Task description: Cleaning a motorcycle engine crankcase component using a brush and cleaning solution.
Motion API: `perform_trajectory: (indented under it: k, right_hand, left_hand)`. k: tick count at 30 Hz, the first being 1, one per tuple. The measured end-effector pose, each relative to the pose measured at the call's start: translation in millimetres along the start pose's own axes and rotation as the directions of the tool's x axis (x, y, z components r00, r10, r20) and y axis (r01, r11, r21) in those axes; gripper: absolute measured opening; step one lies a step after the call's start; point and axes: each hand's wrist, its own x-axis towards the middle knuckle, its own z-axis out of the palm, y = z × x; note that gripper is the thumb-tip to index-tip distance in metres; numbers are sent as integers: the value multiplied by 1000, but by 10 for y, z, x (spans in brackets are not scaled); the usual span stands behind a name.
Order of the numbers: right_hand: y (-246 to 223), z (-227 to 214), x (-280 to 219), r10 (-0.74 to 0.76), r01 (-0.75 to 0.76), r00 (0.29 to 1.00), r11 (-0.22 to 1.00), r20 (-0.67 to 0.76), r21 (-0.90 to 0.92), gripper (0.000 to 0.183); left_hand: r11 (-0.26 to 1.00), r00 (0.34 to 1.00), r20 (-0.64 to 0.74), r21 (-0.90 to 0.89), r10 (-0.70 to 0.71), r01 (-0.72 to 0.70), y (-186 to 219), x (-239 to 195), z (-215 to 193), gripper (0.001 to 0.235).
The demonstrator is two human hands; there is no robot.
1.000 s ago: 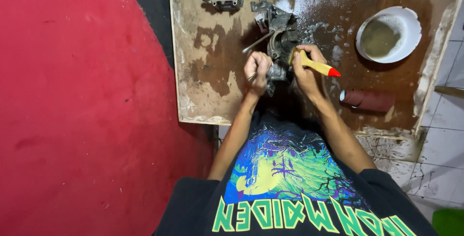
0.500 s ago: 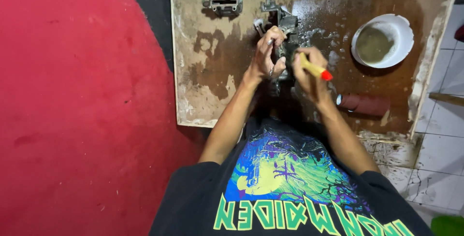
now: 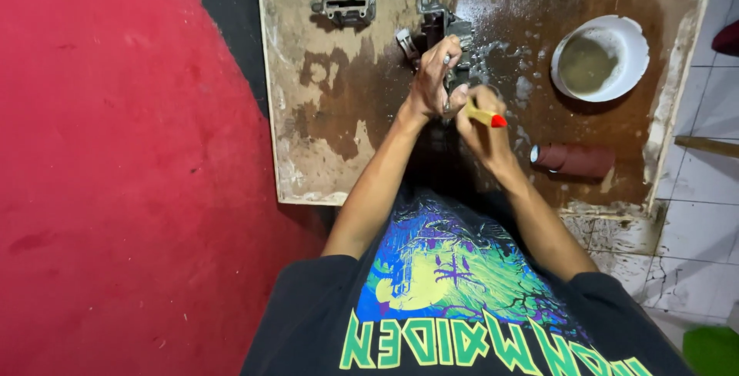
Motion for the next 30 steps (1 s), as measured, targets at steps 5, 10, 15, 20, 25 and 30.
perform_trajectory:
  k: [5, 10, 15, 20, 25, 30]
  right_hand:
    - [-115, -322, 91, 192, -205, 970, 975, 147, 83, 11]
    - [-31, -234, 159, 73, -76, 997, 993, 32, 90, 16]
    - [344, -146, -121, 132, -138, 990, 969, 42, 203, 12]
    - [615, -153, -428, 336, -234, 893, 915, -299, 328, 18]
    - [516, -54, -305, 652, -294, 689, 650, -315, 701, 25]
    - [1035, 251, 57, 466, -143, 786, 777, -407, 613, 29]
  left_hand:
    - [999, 999, 8, -18, -43, 43, 24, 2, 69, 63]
    - [998, 997, -32, 3, -68, 68, 51, 46, 50, 62]
    - [994, 997, -76, 105, 1, 7, 97, -45, 141, 50]
    - [967, 996, -84, 255, 15, 7, 485, -16, 293, 52]
    - [899, 990, -137, 429, -31, 87, 596, 76, 228, 60]
    - [873, 976, -51, 438, -214, 214, 505, 58, 110, 56]
